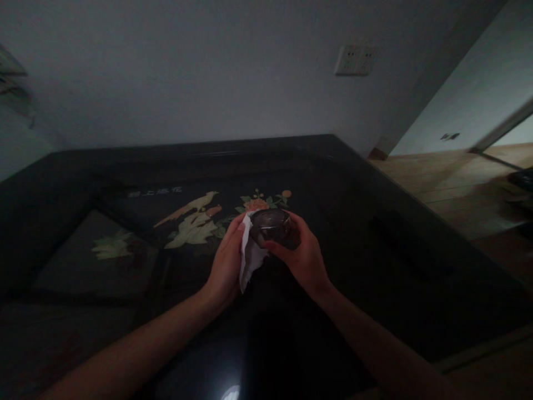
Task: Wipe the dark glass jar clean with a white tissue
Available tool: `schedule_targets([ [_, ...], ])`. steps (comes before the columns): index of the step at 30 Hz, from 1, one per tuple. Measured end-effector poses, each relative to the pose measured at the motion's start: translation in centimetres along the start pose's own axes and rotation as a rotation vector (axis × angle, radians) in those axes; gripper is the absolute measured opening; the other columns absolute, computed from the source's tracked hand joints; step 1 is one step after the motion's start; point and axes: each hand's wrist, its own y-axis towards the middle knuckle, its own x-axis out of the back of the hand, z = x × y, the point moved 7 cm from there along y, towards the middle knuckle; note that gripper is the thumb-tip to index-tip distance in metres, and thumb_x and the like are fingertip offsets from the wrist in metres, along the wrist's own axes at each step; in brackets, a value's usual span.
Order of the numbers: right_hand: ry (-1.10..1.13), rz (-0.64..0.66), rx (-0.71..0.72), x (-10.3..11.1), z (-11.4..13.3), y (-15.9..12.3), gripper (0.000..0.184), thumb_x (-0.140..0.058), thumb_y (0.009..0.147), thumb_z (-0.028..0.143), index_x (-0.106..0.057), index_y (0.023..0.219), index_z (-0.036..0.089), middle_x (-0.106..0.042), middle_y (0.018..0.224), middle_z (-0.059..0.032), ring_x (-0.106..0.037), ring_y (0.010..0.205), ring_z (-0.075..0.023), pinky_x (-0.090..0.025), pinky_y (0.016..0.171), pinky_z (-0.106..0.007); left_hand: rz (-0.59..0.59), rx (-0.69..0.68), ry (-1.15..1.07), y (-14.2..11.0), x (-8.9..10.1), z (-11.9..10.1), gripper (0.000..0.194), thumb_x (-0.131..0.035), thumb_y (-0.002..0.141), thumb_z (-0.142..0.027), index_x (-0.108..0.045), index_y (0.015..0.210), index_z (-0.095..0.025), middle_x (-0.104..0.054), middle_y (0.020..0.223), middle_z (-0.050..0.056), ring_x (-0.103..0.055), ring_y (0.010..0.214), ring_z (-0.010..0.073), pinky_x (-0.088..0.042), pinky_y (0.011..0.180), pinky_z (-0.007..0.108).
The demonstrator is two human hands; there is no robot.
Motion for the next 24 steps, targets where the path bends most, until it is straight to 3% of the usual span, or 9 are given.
schedule_targets([
  [4,0.208,0.081,-0.075,-0.7,-0.2,0.0,0.053,-0.074,0.07,0.054,-0.058,0.108,0.022,-0.069,0.111,-0.0084,-0.066,0.101,-0.0224,-0.052,0.09,-0.038,-0.018,0.018,-0.029,1.0,0.4,-0.3,0.032,-0.059,0.084,-0.035,-0.062,0.113,-0.02,-0.071,0.099,0.002,-0.066,0.084,0.0154,-0.051,0.073,0.024],
  [7,0.31,0.141,-0.141,-1.6,-0.3,-0.4,0.044,-0.07,0.074,0.054,-0.06,0.101,0.022,-0.07,0.107,-0.0068,-0.067,0.097,-0.0217,-0.053,0.087,-0.037,-0.016,-0.022,-0.037,1.3,0.5,-1.1,0.03,-0.055,0.087,-0.037,-0.062,0.111,-0.02,-0.07,0.102,0.003,-0.066,0.086,0.0162,-0.051,0.076,0.026],
  [11,0.442,0.152,-0.245,-2.6,-0.8,-1.4,0.044,-0.074,0.071,0.05,-0.061,0.1,0.021,-0.07,0.105,-0.0066,-0.067,0.094,-0.022,-0.054,0.085,-0.036,0.008,-0.28,0.125,0.4,0.2,-3.4,0.032,-0.05,0.09,-0.04,-0.062,0.114,-0.022,-0.064,0.123,0.005,-0.061,0.107,0.0191,-0.047,0.091,0.029],
  [16,0.514,0.17,-0.315,-3.8,-1.3,-2.3,0.044,-0.078,0.068,0.044,-0.064,0.102,0.02,-0.071,0.105,-0.0062,-0.067,0.095,-0.0229,-0.054,0.087,-0.037,0.228,-0.514,0.36,-0.5,-1.2,-4.3,0.026,-0.052,0.09,-0.04,-0.07,0.098,-0.023,-0.055,0.137,0.007,-0.045,0.13,0.0236,-0.032,0.109,0.037],
  [20,0.5,0.204,-0.333,-4.3,-1.7,-2.5,0.044,-0.08,0.065,0.041,-0.065,0.102,0.021,-0.072,0.107,-0.006,-0.067,0.1,-0.0248,-0.052,0.093,-0.042,0.201,-0.588,0.44,0.2,-0.7,-4.7,0.03,-0.049,0.091,-0.041,-0.073,0.096,-0.022,-0.059,0.129,0.009,-0.047,0.128,0.0253,-0.031,0.11,0.039],
  [24,0.5,0.184,-0.309,-4.1,-1.8,-2.3,0.05,-0.083,0.062,0.036,-0.063,0.106,0.022,-0.071,0.11,-0.0064,-0.067,0.103,-0.0249,-0.052,0.095,-0.043,0.194,-0.562,0.449,0.4,-0.5,-4.8,0.027,-0.055,0.088,-0.04,-0.074,0.096,-0.022,-0.066,0.118,0.009,-0.052,0.121,0.0257,-0.034,0.108,0.04],
])
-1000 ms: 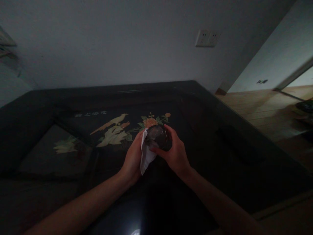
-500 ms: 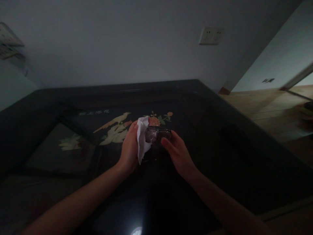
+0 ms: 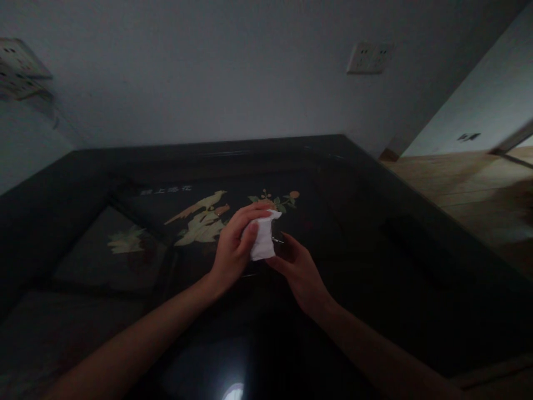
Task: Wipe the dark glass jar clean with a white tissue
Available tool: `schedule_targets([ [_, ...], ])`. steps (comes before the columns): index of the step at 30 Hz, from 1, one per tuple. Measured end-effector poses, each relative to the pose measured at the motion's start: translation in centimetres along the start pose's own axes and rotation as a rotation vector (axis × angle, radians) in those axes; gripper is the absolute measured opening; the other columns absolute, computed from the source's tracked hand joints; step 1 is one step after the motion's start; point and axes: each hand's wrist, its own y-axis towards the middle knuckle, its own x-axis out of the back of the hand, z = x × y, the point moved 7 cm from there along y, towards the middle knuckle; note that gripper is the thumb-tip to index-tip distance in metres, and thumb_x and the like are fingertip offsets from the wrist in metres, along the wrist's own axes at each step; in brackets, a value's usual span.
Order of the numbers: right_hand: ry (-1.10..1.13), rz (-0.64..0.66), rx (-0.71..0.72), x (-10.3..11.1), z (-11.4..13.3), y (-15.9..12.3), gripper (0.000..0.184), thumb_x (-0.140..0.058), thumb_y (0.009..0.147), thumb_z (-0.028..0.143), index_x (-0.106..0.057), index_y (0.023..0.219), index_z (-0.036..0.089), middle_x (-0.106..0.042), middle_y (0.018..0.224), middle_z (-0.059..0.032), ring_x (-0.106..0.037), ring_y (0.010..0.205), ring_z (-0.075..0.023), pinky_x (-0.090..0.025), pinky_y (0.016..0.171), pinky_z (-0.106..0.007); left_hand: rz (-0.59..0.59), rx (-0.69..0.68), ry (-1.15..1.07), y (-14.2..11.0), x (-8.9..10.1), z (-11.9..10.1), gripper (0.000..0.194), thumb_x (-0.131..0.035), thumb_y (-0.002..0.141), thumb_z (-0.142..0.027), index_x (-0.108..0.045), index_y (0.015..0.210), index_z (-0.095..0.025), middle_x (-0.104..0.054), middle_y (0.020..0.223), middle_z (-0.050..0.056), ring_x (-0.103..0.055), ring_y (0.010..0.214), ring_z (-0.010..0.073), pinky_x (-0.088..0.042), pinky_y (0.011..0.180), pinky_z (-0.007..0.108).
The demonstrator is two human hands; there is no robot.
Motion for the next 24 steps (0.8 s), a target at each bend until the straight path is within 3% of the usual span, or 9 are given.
schedule_targets([
  [4,-0.036,0.018,0.027,0.0,0.3,-0.1,0.056,-0.083,0.06,0.034,-0.062,0.11,0.024,-0.071,0.112,-0.0061,-0.067,0.104,-0.0255,-0.054,0.094,-0.044,0.043,-0.033,0.002,-0.5,-0.3,-1.0,0.033,-0.049,0.091,-0.043,-0.073,0.1,-0.023,-0.068,0.116,0.008,-0.053,0.121,0.0257,-0.031,0.111,0.04],
  [9,-0.112,0.066,0.101,-0.6,1.4,-0.7,0.069,-0.084,0.06,0.036,-0.056,0.122,0.025,-0.068,0.116,-0.0068,-0.068,0.102,-0.0252,-0.056,0.089,-0.042,0.065,-0.089,-0.003,-1.0,-0.4,-2.5,0.028,-0.061,0.083,-0.042,-0.074,0.101,-0.024,-0.067,0.118,0.007,-0.051,0.123,0.0278,-0.028,0.113,0.041],
  [15,-0.209,0.038,0.124,-0.6,1.8,-1.1,0.08,-0.089,0.052,0.034,-0.054,0.124,0.024,-0.069,0.114,-0.007,-0.067,0.102,-0.0259,-0.057,0.087,-0.039,0.017,-0.037,-0.055,-1.0,-0.1,-2.1,0.03,-0.05,0.09,-0.041,-0.075,0.089,-0.023,-0.069,0.113,0.007,-0.054,0.12,0.0271,-0.03,0.112,0.042],
  [18,-0.238,0.025,0.14,-0.7,1.5,-1.3,0.076,-0.088,0.055,0.035,-0.055,0.123,0.024,-0.069,0.113,-0.0068,-0.067,0.101,-0.0255,-0.057,0.086,-0.038,0.001,-0.017,-0.078,-1.0,0.0,-1.5,0.032,-0.049,0.09,-0.039,-0.075,0.085,-0.021,-0.07,0.107,0.008,-0.056,0.117,0.0269,-0.032,0.11,0.041],
  [21,-0.267,0.019,0.175,-0.7,1.4,-1.5,0.073,-0.086,0.059,0.036,-0.056,0.123,0.023,-0.068,0.115,-0.0071,-0.067,0.103,-0.0253,-0.057,0.085,-0.037,-0.007,0.075,-0.156,-0.7,0.0,-0.6,0.032,-0.05,0.087,-0.038,-0.074,0.08,-0.019,-0.071,0.105,0.008,-0.058,0.114,0.027,-0.039,0.105,0.038],
  [24,-0.331,0.005,0.227,-0.6,1.7,-1.7,0.079,-0.086,0.058,0.037,-0.053,0.129,0.022,-0.066,0.119,-0.0092,-0.065,0.107,-0.0263,-0.056,0.089,-0.037,-0.009,0.336,-0.281,-0.2,-0.3,1.0,0.031,-0.051,0.083,-0.037,-0.074,0.081,-0.016,-0.073,0.098,0.008,-0.065,0.1,0.026,-0.048,0.091,0.036],
])
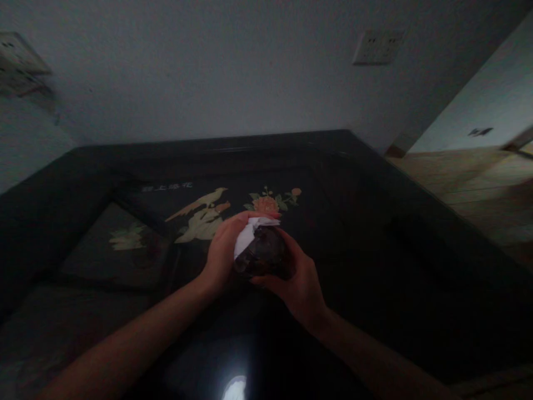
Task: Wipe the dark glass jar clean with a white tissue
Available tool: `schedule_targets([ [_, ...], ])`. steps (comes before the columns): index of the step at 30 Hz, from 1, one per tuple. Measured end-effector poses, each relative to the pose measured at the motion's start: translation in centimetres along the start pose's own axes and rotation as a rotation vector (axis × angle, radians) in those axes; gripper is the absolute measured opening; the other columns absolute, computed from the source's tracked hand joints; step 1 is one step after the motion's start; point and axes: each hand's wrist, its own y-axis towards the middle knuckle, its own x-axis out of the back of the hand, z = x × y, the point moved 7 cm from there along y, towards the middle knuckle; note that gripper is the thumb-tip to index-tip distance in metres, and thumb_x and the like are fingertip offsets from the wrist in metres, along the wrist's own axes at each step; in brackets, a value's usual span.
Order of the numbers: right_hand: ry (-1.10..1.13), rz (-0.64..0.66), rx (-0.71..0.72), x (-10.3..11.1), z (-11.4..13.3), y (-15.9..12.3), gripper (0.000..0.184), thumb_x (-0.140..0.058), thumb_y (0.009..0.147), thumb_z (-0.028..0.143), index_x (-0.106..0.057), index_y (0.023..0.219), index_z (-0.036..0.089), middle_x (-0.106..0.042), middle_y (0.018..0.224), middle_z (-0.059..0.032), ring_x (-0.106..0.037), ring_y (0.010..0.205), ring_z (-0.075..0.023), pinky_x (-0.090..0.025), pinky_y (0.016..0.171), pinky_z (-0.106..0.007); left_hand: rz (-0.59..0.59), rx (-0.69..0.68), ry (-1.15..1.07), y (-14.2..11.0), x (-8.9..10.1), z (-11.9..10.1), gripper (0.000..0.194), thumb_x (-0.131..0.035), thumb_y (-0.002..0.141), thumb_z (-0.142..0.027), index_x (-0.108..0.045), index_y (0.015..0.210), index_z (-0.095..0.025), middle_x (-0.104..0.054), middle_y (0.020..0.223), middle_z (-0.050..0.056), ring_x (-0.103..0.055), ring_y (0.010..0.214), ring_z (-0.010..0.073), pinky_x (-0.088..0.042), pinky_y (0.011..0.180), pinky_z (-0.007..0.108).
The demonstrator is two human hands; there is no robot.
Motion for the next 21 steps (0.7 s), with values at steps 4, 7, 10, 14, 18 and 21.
schedule_targets([
  [4,-0.109,0.02,0.087,0.1,0.7,0.0,0.084,-0.087,0.057,0.037,-0.051,0.132,0.022,-0.064,0.123,-0.0104,-0.063,0.11,-0.0273,-0.052,0.095,-0.039,0.055,0.291,-0.144,0.4,-0.7,1.1,0.034,-0.046,0.082,-0.031,-0.074,0.085,-0.012,-0.074,0.086,0.009,-0.067,0.091,0.0255,-0.052,0.085,0.035],
  [7,-0.145,0.026,0.133,0.3,1.1,0.1,0.083,-0.088,0.056,0.035,-0.053,0.131,0.022,-0.064,0.122,-0.0101,-0.062,0.112,-0.0281,-0.049,0.099,-0.042,0.107,0.28,-0.147,0.4,-1.0,0.8,0.038,-0.042,0.085,-0.032,-0.074,0.081,-0.013,-0.074,0.086,0.01,-0.067,0.093,0.0268,-0.053,0.085,0.038],
  [10,-0.093,0.025,0.107,0.4,0.7,0.3,0.081,-0.088,0.057,0.033,-0.053,0.13,0.023,-0.065,0.121,-0.0087,-0.063,0.111,-0.0272,-0.05,0.098,-0.042,0.081,0.061,-0.023,0.3,-0.4,-0.1,0.037,-0.042,0.088,-0.034,-0.073,0.081,-0.016,-0.074,0.094,0.009,-0.066,0.097,0.0266,-0.052,0.088,0.039],
  [14,0.05,0.01,0.023,0.2,0.0,0.4,0.078,-0.088,0.056,0.034,-0.055,0.126,0.024,-0.068,0.116,-0.0071,-0.066,0.104,-0.0251,-0.056,0.088,-0.036,0.048,-0.34,0.217,-1.1,-0.2,-2.1,0.038,-0.036,0.094,-0.034,-0.07,0.091,-0.018,-0.07,0.109,0.008,-0.061,0.11,0.024,-0.046,0.097,0.038],
  [18,0.154,0.012,-0.026,-0.2,-0.1,0.2,0.066,-0.085,0.06,0.035,-0.058,0.12,0.023,-0.07,0.107,-0.0047,-0.069,0.094,-0.0214,-0.058,0.081,-0.032,0.089,-0.772,0.495,-3.3,-1.1,-4.3,0.039,-0.034,0.097,-0.036,-0.068,0.098,-0.018,-0.07,0.11,0.009,-0.06,0.113,0.0237,-0.042,0.103,0.043],
  [21,0.164,0.031,-0.04,-0.4,-0.1,-0.1,0.06,-0.082,0.064,0.038,-0.059,0.117,0.022,-0.071,0.105,-0.0044,-0.069,0.091,-0.0202,-0.058,0.079,-0.031,0.177,-0.945,0.554,-4.4,-1.8,-5.1,0.035,-0.036,0.096,-0.033,-0.068,0.099,-0.019,-0.072,0.104,0.007,-0.062,0.111,0.0229,-0.04,0.105,0.044],
])
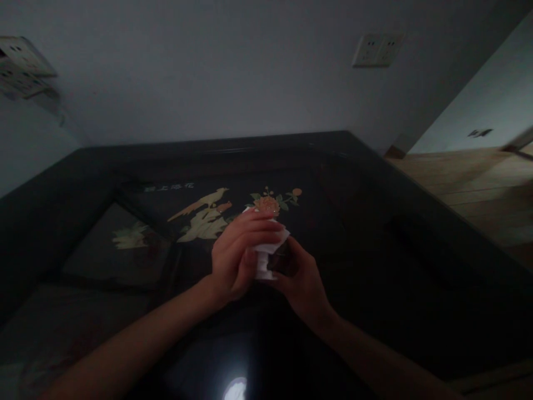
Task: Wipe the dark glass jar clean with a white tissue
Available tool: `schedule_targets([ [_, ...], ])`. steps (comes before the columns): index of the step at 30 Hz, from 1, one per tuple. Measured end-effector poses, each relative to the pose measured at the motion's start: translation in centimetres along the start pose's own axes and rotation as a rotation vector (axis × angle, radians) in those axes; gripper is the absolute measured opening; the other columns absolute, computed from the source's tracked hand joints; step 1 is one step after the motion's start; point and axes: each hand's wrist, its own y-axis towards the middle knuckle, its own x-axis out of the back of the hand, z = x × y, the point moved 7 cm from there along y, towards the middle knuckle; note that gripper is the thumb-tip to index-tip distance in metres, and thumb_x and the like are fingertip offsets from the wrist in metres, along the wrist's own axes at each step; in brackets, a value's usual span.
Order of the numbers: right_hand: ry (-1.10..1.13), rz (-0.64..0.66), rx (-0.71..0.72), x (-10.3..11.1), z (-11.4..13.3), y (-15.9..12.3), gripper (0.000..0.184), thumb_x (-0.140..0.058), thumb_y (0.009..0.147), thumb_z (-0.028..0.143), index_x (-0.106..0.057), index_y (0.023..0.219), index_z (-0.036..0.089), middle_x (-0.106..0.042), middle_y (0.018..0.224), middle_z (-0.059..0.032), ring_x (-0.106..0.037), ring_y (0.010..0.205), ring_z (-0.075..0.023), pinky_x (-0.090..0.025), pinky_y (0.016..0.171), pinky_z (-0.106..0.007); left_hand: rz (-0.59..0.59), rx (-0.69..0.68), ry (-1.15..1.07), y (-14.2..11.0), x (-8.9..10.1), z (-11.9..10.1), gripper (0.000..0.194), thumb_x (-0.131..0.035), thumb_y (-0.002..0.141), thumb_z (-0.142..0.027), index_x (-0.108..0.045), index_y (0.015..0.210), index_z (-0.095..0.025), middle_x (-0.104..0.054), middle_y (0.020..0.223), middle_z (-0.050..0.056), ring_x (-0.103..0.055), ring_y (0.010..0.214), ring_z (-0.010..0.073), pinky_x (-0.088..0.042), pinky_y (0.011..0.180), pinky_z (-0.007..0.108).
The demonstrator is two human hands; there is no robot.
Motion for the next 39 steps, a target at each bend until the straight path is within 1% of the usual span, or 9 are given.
schedule_targets([
  [3,-0.074,-0.021,0.034,0.2,0.2,-0.1,0.065,-0.083,0.062,0.039,-0.058,0.119,0.021,-0.071,0.106,-0.0057,-0.069,0.091,-0.0216,-0.058,0.079,-0.031,-0.035,0.134,-0.098,0.2,0.1,1.0,0.037,-0.036,0.096,-0.033,-0.07,0.096,-0.019,-0.072,0.104,0.007,-0.061,0.111,0.0234,-0.042,0.104,0.043],
  [10,-0.42,-0.064,0.265,0.9,2.1,-0.2,0.08,-0.086,0.058,0.043,-0.054,0.128,0.021,-0.066,0.119,-0.0109,-0.064,0.108,-0.0279,-0.053,0.093,-0.043,-0.072,0.919,-0.486,-1.4,-1.4,6.2,0.032,-0.047,0.086,-0.036,-0.073,0.082,-0.017,-0.074,0.096,0.008,-0.066,0.098,0.0265,-0.051,0.087,0.038],
  [15,-0.501,-0.012,0.348,0.4,2.9,-0.3,0.077,-0.086,0.06,0.04,-0.055,0.128,0.021,-0.066,0.12,-0.011,-0.063,0.111,-0.0286,-0.052,0.096,-0.043,-0.096,1.189,-0.611,-2.8,-1.6,7.8,0.028,-0.059,0.076,-0.037,-0.072,0.084,-0.013,-0.074,0.091,0.009,-0.065,0.096,0.0276,-0.052,0.083,0.038],
  [18,-0.414,-0.007,0.251,0.5,2.2,0.0,0.079,-0.086,0.059,0.04,-0.054,0.128,0.021,-0.067,0.119,-0.0106,-0.064,0.109,-0.0276,-0.052,0.095,-0.042,-0.065,1.099,-0.553,-2.4,-1.4,7.5,0.032,-0.053,0.08,-0.039,-0.072,0.088,-0.014,-0.073,0.097,0.009,-0.064,0.101,0.027,-0.049,0.089,0.038],
  [25,-0.046,0.024,0.028,0.3,0.3,0.5,0.073,-0.086,0.057,0.044,-0.059,0.121,0.022,-0.07,0.112,-0.0066,-0.068,0.1,-0.0235,-0.056,0.086,-0.033,-0.082,0.52,-0.262,-0.4,-0.3,3.5,0.042,-0.036,0.094,-0.04,-0.07,0.087,-0.017,-0.072,0.096,0.01,-0.06,0.112,0.027,-0.043,0.098,0.041],
  [30,-0.011,0.026,-0.012,0.2,0.1,0.4,0.059,-0.082,0.063,0.041,-0.061,0.115,0.022,-0.072,0.102,-0.0038,-0.07,0.089,-0.0206,-0.057,0.078,-0.03,0.003,0.144,-0.031,0.0,-0.2,1.0,0.037,-0.038,0.095,-0.039,-0.069,0.095,-0.019,-0.072,0.104,0.01,-0.06,0.113,0.0252,-0.041,0.102,0.045],
  [33,-0.11,0.006,0.056,0.6,0.6,0.4,0.063,-0.083,0.062,0.039,-0.06,0.118,0.022,-0.071,0.104,-0.0051,-0.069,0.091,-0.0221,-0.057,0.08,-0.033,-0.026,0.181,-0.07,-0.3,-0.2,1.7,0.04,-0.035,0.095,-0.04,-0.069,0.097,-0.019,-0.07,0.111,0.01,-0.06,0.113,0.0251,-0.042,0.102,0.045],
  [36,-0.269,-0.031,0.153,1.0,1.5,0.3,0.075,-0.086,0.058,0.04,-0.057,0.125,0.022,-0.068,0.115,-0.0088,-0.065,0.104,-0.0265,-0.053,0.092,-0.039,-0.112,0.43,-0.241,-1.0,-0.4,4.1,0.042,-0.033,0.095,-0.038,-0.07,0.1,-0.017,-0.069,0.116,0.011,-0.06,0.112,0.0257,-0.046,0.098,0.043],
  [39,-0.404,-0.027,0.231,1.1,2.2,0.3,0.08,-0.086,0.059,0.041,-0.054,0.13,0.022,-0.065,0.122,-0.0106,-0.062,0.112,-0.0284,-0.049,0.098,-0.043,-0.164,0.694,-0.361,-1.8,-1.1,6.4,0.038,-0.038,0.092,-0.037,-0.07,0.098,-0.017,-0.073,0.104,0.009,-0.066,0.099,0.0249,-0.053,0.086,0.039],
])
